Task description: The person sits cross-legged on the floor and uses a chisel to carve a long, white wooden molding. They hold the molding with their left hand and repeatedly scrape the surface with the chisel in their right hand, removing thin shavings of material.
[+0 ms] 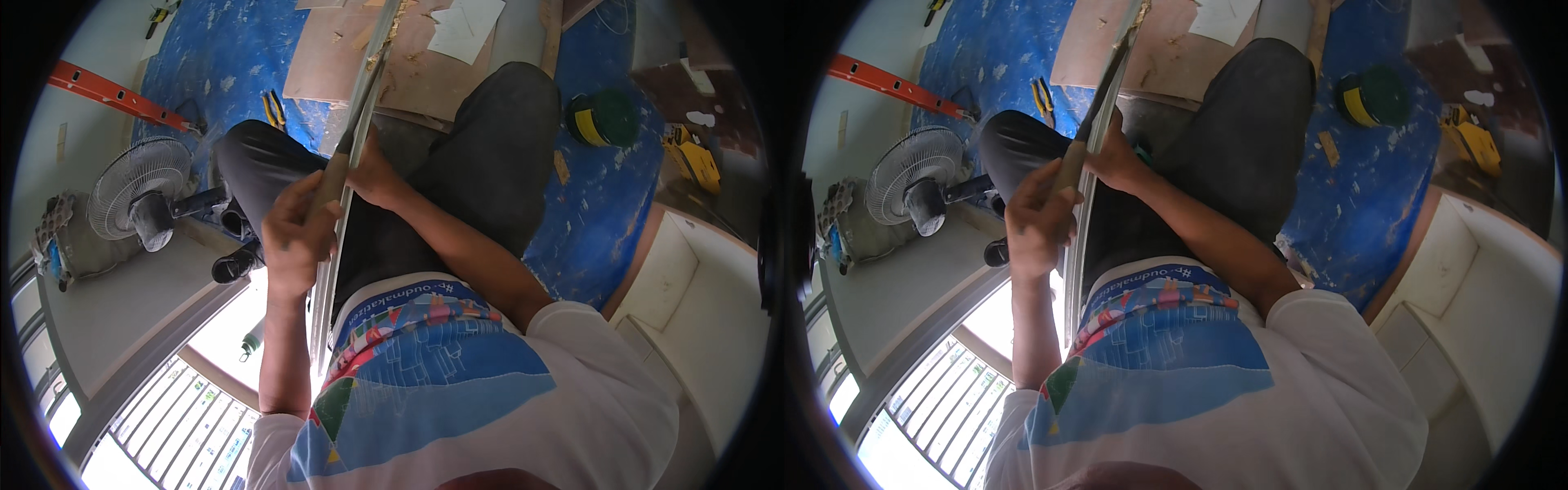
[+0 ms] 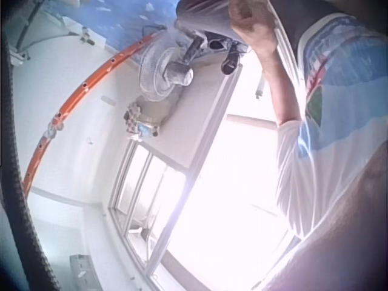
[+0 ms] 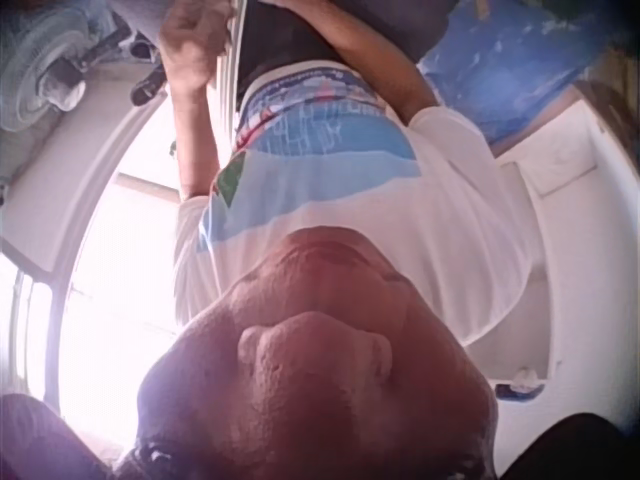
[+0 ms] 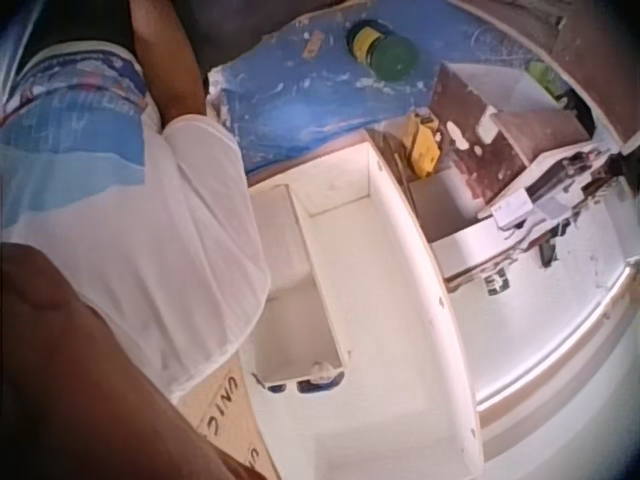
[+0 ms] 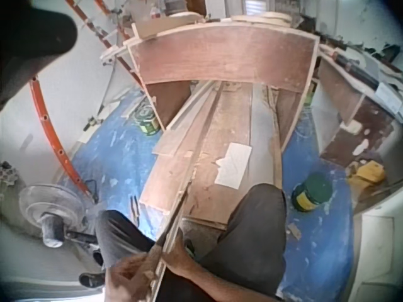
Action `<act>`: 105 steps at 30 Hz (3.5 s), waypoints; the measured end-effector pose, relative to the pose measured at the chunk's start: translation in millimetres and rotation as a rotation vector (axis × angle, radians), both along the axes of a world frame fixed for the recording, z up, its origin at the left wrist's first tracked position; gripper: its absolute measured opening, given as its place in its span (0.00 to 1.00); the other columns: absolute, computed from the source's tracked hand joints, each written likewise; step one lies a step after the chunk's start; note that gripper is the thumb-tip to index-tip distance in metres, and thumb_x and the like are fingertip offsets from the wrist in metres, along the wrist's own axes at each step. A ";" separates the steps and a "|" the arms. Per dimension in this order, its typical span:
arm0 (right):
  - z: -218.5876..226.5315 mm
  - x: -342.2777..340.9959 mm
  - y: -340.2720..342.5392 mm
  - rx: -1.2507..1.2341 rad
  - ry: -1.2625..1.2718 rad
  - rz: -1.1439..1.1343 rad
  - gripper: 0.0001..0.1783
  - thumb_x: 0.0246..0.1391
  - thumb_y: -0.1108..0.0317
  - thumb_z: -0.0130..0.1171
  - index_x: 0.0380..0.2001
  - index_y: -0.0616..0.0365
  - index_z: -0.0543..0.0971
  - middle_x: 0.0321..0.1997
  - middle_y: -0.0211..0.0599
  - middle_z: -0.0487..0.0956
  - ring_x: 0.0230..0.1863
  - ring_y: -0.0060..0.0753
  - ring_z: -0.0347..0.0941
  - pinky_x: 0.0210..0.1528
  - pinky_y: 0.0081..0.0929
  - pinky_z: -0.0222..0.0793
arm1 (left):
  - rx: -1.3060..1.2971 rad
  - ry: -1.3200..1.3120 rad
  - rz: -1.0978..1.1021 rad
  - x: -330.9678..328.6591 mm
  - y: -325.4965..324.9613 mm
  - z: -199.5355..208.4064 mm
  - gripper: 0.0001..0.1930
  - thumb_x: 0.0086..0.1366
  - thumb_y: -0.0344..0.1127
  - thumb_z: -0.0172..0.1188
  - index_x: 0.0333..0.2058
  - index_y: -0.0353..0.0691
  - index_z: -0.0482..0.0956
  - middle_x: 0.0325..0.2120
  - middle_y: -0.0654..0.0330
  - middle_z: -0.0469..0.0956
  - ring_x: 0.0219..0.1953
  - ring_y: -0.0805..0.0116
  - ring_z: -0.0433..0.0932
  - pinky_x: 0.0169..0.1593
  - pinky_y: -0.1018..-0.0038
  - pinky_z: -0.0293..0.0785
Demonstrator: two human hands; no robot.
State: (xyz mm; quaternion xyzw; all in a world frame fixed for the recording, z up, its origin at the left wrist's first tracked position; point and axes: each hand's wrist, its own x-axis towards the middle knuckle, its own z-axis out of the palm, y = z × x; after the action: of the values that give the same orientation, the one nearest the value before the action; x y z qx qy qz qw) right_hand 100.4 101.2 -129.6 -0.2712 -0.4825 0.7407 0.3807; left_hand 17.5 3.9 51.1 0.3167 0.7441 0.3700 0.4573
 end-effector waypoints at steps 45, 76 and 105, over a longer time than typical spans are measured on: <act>-21.6 -8.6 -1.9 0.273 -0.145 -0.068 0.55 0.58 0.64 0.68 0.74 0.65 0.40 0.65 0.52 0.60 0.67 0.43 0.62 0.69 0.42 0.62 | 0.153 0.515 -0.206 20.8 34.7 -15.5 0.24 0.64 0.31 0.67 0.58 0.33 0.79 0.39 0.41 0.86 0.43 0.54 0.89 0.48 0.66 0.80; -13.7 -10.6 3.1 -0.402 0.237 -0.090 0.27 0.65 0.62 0.63 0.61 0.57 0.64 0.47 0.38 0.74 0.46 0.31 0.77 0.44 0.40 0.85 | 0.008 -0.055 0.063 -12.8 -38.3 20.9 0.27 0.61 0.28 0.71 0.57 0.23 0.76 0.34 0.51 0.85 0.22 0.78 0.77 0.23 0.82 0.68; -46.7 -21.5 126.6 -0.101 -0.485 -0.782 0.15 0.63 0.60 0.58 0.32 0.63 0.84 0.30 0.49 0.84 0.35 0.47 0.81 0.42 0.43 0.75 | 0.263 -0.185 0.033 -28.0 -47.1 3.1 0.28 0.63 0.28 0.72 0.60 0.28 0.75 0.35 0.44 0.87 0.21 0.74 0.81 0.20 0.82 0.71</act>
State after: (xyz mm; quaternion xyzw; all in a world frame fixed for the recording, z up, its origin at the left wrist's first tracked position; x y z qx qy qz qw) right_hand 79.0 227.8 -176.2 -0.6165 -0.3825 0.4792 0.4939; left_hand -10.5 -43.3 54.2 0.3261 0.6490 0.4993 0.4725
